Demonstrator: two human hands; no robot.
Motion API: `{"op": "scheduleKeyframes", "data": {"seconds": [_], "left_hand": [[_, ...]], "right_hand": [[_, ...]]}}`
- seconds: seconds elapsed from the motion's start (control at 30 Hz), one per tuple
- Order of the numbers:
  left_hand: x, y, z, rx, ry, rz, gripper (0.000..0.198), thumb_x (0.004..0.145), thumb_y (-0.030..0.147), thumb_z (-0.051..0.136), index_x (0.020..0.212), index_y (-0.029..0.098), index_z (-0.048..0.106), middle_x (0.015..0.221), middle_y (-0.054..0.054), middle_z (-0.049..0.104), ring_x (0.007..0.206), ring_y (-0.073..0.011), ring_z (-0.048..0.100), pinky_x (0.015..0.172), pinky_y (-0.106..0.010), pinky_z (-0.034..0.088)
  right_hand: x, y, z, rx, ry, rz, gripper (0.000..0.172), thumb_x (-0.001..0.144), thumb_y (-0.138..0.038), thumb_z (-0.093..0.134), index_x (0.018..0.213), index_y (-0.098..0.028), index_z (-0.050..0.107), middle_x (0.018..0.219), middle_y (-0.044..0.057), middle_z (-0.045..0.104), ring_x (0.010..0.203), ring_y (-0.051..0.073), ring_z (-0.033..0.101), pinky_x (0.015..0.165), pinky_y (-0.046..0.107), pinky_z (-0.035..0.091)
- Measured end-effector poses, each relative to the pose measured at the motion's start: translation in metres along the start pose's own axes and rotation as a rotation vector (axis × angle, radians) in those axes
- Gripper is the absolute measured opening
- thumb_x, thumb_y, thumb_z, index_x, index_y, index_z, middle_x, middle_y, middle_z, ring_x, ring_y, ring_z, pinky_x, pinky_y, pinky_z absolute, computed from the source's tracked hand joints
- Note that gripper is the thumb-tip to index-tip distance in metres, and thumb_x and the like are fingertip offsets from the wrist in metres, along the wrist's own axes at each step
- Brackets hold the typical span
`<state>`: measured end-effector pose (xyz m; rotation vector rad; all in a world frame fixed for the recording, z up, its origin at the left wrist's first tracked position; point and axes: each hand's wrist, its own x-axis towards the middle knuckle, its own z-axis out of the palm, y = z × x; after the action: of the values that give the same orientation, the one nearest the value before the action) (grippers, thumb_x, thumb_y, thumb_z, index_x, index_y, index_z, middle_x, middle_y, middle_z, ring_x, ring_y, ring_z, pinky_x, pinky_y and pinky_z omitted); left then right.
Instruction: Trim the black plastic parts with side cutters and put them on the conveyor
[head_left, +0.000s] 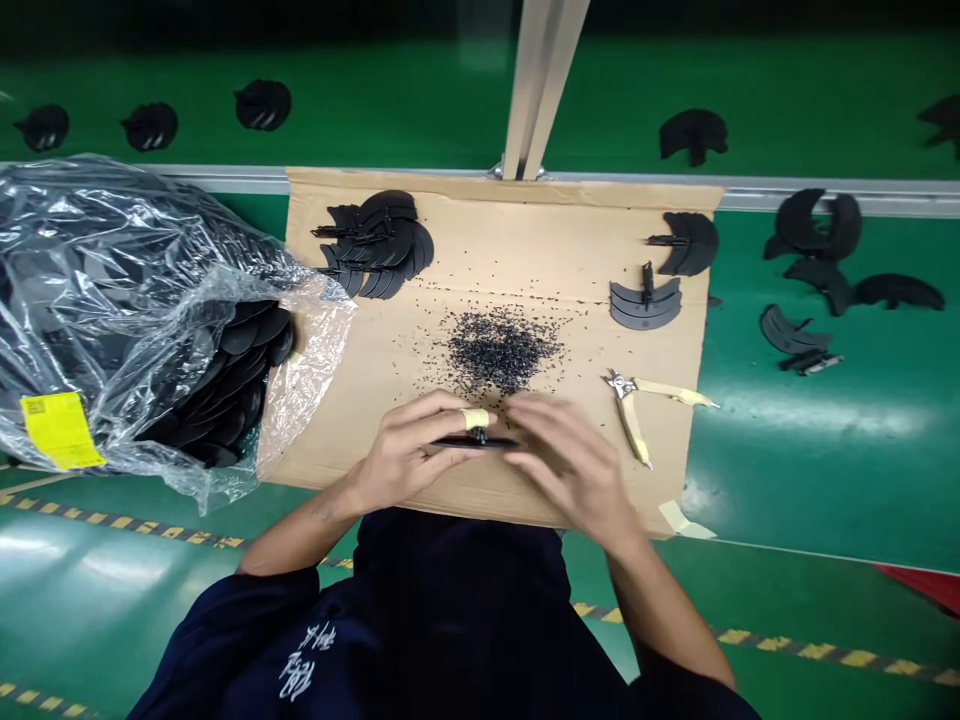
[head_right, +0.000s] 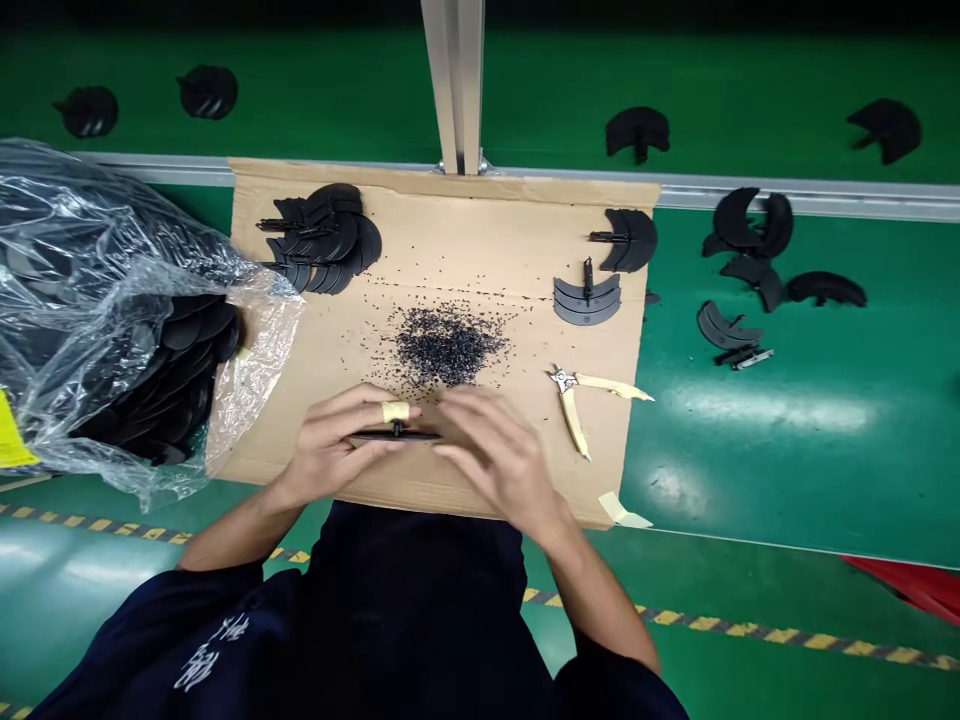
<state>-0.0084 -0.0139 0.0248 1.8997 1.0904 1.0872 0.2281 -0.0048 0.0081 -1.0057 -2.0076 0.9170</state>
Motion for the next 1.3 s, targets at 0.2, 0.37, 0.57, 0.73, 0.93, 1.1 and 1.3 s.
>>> {"op": "scheduleKeyframes", "data": {"seconds": [0.2, 0.37, 0.57, 0.73, 0.93, 1.1, 1.3], "left_hand": [[-0.003, -0.01, -0.012, 0.17, 0.088, 0.029, 0.027, 0.09, 0.02, 0.077, 0.117, 0.018, 0.073, 0.095, -0.006, 0.073, 0.086, -0.015, 0.07, 0.074, -0.027, 0.06], [-0.006, -0.013, -0.015, 0.246, 0.079, 0.078, 0.027, 0.093, 0.016, 0.072, 0.12, 0.02, 0.07, 0.1, -0.007, 0.072, 0.086, -0.0155, 0.069, 0.072, -0.028, 0.059], [-0.002, -0.008, -0.007, 0.145, 0.071, 0.083, 0.029, 0.094, 0.015, 0.07, 0.123, 0.019, 0.07, 0.099, -0.007, 0.072, 0.088, -0.0147, 0.067, 0.073, -0.026, 0.058], [0.004, -0.003, -0.004, 0.026, 0.072, 0.035, 0.03, 0.093, 0.018, 0.072, 0.123, 0.019, 0.072, 0.1, -0.007, 0.073, 0.089, -0.0142, 0.068, 0.077, -0.025, 0.058], [0.005, -0.006, -0.006, 0.0, 0.042, 0.019, 0.028, 0.093, 0.019, 0.073, 0.121, 0.02, 0.074, 0.098, -0.007, 0.074, 0.088, -0.0148, 0.069, 0.076, -0.026, 0.059], [0.006, -0.011, -0.006, -0.023, 0.028, 0.039, 0.025, 0.091, 0.018, 0.074, 0.116, 0.018, 0.074, 0.098, -0.007, 0.076, 0.088, -0.0151, 0.071, 0.079, -0.028, 0.06], [0.007, -0.015, -0.002, -0.074, 0.024, 0.033, 0.024, 0.09, 0.024, 0.077, 0.113, 0.017, 0.075, 0.096, -0.008, 0.077, 0.086, -0.0151, 0.072, 0.076, -0.026, 0.061]], "right_hand": [[-0.031, 0.045, -0.062, -0.707, 0.043, 0.214, 0.067, 0.094, -0.05, 0.067, 0.151, -0.019, 0.048, 0.144, 0.023, 0.054, 0.135, 0.045, 0.049, 0.107, 0.067, 0.045], [-0.033, 0.047, -0.074, -0.731, 0.013, 0.176, 0.047, 0.099, -0.039, 0.059, 0.143, -0.022, 0.056, 0.124, 0.019, 0.063, 0.113, 0.037, 0.059, 0.094, 0.055, 0.051], [-0.006, 0.004, -0.052, -0.361, -0.022, 0.06, 0.037, 0.106, -0.028, 0.042, 0.14, -0.023, 0.054, 0.116, 0.014, 0.063, 0.105, 0.026, 0.065, 0.087, 0.041, 0.056], [0.017, -0.011, -0.034, -0.21, -0.136, -0.084, 0.042, 0.102, -0.038, 0.056, 0.14, -0.021, 0.053, 0.115, 0.015, 0.063, 0.103, 0.026, 0.066, 0.081, 0.037, 0.059], [0.028, -0.007, -0.035, -0.229, -0.201, -0.162, 0.041, 0.1, -0.039, 0.059, 0.137, -0.02, 0.054, 0.117, 0.015, 0.069, 0.102, 0.027, 0.066, 0.088, 0.042, 0.058], [0.03, -0.005, -0.036, -0.3, -0.231, -0.192, 0.04, 0.101, -0.039, 0.059, 0.135, -0.018, 0.057, 0.112, 0.014, 0.07, 0.097, 0.026, 0.064, 0.084, 0.04, 0.056], [0.035, -0.004, -0.039, -0.413, -0.226, -0.277, 0.031, 0.101, -0.036, 0.06, 0.123, -0.015, 0.063, 0.094, 0.011, 0.069, 0.081, 0.021, 0.061, 0.071, 0.033, 0.052]]}}
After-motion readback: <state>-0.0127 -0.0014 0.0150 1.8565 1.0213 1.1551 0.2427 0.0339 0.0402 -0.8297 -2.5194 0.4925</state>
